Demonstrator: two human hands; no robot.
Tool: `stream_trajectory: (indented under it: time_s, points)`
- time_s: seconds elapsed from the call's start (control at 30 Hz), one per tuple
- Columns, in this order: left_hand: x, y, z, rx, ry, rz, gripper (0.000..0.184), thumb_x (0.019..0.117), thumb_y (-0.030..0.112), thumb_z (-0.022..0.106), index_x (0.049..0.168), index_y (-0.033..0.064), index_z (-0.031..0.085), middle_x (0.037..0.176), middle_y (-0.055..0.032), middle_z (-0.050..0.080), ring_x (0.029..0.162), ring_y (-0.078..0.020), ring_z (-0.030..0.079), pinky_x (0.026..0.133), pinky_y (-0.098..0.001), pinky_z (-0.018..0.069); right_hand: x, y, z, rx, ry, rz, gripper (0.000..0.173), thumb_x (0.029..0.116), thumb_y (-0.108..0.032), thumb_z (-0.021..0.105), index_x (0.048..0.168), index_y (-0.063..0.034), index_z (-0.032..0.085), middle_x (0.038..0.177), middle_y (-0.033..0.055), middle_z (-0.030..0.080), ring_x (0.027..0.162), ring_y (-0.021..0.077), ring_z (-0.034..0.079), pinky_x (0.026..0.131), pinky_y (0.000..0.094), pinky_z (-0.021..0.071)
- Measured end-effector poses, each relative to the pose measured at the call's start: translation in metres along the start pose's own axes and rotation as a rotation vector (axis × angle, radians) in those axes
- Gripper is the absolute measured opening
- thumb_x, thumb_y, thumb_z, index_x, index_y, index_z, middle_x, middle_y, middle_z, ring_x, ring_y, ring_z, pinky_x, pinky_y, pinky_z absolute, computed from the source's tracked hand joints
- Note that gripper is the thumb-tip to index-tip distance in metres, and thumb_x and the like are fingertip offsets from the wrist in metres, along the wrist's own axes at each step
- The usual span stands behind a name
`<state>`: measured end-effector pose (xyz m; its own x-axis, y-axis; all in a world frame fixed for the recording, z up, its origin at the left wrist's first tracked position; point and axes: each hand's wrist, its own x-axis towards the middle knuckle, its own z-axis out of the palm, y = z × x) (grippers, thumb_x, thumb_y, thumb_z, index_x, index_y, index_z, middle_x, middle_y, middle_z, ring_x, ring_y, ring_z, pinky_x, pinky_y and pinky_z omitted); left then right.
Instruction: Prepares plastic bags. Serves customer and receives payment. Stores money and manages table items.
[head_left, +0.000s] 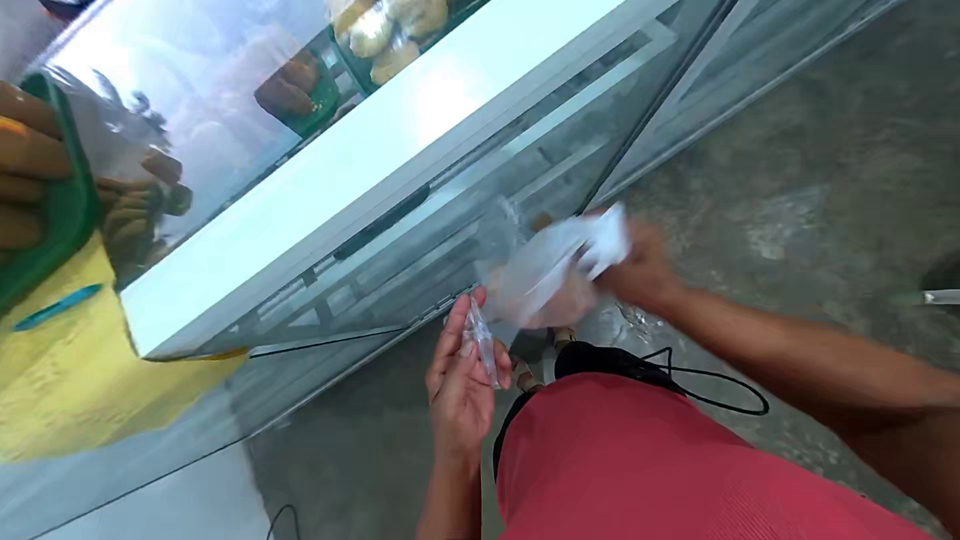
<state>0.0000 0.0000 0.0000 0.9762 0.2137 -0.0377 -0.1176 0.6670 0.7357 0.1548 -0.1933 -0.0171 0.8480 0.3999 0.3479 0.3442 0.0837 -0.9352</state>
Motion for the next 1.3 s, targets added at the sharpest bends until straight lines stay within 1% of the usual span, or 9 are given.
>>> stream_trajectory:
  time_s: [0.23,0.33,0.5,0.6,0.7,0.9,1.0,1.13,1.3]
  points:
    - [-0.021,0.028,0.009,0.078,-0.200,0.015,0.047,0.1019,0.024,0.059,0.146,0.0068,0.054,0.140,-0.0163,0.061,0.080,-0.0090,0.069,0.063,-0.0217,0.0564,-0.058,0.075,0.122,-0.076,-0.453,0.222,0.024,0.0978,0.004,0.051,0.111,0.0137,0.069,0.106,0.0259,0.071,0.102,0.0291,0.069,0.096,0.0417,0.0533]
    - [-0.039,0.072,-0.022,0.360,-0.152,0.021,0.039,0.1026,0.021,0.058,0.138,0.0062,0.061,0.119,-0.0099,0.073,0.068,-0.0003,0.063,0.058,-0.0155,0.0508,-0.052,0.070,0.111,-0.437,-1.041,0.484,0.035,0.1076,-0.009,0.047,0.136,0.0086,0.056,0.130,0.0313,0.061,0.123,0.0452,0.059,0.107,0.0610,0.0423]
    - [-0.047,0.107,-0.094,0.891,0.172,-0.265,0.031,0.0927,0.005,0.059,0.124,0.0017,0.059,0.074,0.0063,0.066,0.057,-0.0007,0.060,0.056,-0.0174,0.0530,-0.033,-0.014,0.085,-1.080,-1.562,0.583,0.074,0.1042,-0.059,0.045,0.102,0.0112,0.068,0.107,0.0336,0.066,0.110,0.0532,0.061,0.091,0.0705,0.0440]
    - [-0.036,0.120,-0.114,1.510,0.088,-0.467,0.041,0.0965,0.015,0.065,0.132,-0.0018,0.057,0.094,-0.0098,0.067,0.082,-0.0154,0.063,0.078,-0.0324,0.0531,-0.040,-0.032,0.092,-1.124,-1.670,0.386,0.027,0.1029,-0.013,0.057,0.104,0.0127,0.067,0.106,0.0324,0.066,0.104,0.0524,0.062,0.085,0.0669,0.0474]
    - [-0.023,0.141,-0.119,1.838,0.063,-0.783,0.050,0.1047,0.027,0.058,0.145,-0.0001,0.050,0.114,-0.0300,0.066,0.109,-0.0465,0.063,0.098,-0.0616,0.0455,-0.051,-0.031,0.114,-0.837,-1.649,0.089,0.020,0.0935,0.000,0.066,0.109,0.0121,0.066,0.103,0.0316,0.066,0.103,0.0524,0.063,0.088,0.0673,0.0468]
    - [-0.037,0.105,-0.090,0.947,0.165,-0.360,0.037,0.1075,0.023,0.035,0.132,-0.0029,0.046,0.093,-0.0058,0.066,0.077,-0.0186,0.074,0.073,-0.0390,0.0657,-0.053,-0.062,0.162,-0.320,-1.340,-0.428,0.017,0.0906,0.003,0.068,0.107,0.0011,0.070,0.101,0.0228,0.069,0.105,0.0437,0.065,0.090,0.0567,0.0521]
    - [-0.053,0.046,-0.081,0.551,0.201,-0.023,0.025,0.1061,0.041,0.047,0.105,0.0200,0.061,0.083,0.0151,0.067,0.073,0.0034,0.064,0.068,-0.0173,0.0553,-0.026,-0.065,0.158,-0.124,-1.018,-0.611,0.012,0.0919,0.003,0.066,0.097,-0.0028,0.076,0.092,0.0146,0.071,0.096,0.0331,0.069,0.086,0.0455,0.0564]
    - [-0.061,0.016,-0.066,0.158,0.211,0.200,0.019,0.1019,0.040,0.058,0.096,0.0270,0.070,0.087,0.0106,0.071,0.083,-0.0013,0.068,0.077,-0.0218,0.0579,0.000,-0.054,0.141,0.256,-0.977,-0.306,0.015,0.0847,0.009,0.061,0.094,0.0090,0.073,0.086,0.0194,0.069,0.080,0.0236,0.065,0.073,0.0330,0.0517]
    - [-0.073,-0.003,-0.060,0.342,0.266,0.231,0.021,0.1042,0.043,0.053,0.099,0.0249,0.062,0.081,0.0081,0.069,0.065,-0.0019,0.067,0.055,-0.0195,0.0563,-0.020,-0.042,0.132,0.288,-0.977,-0.125,0.012,0.0870,0.007,0.066,0.096,0.0088,0.073,0.089,0.0185,0.070,0.079,0.0189,0.067,0.074,0.0295,0.0543]
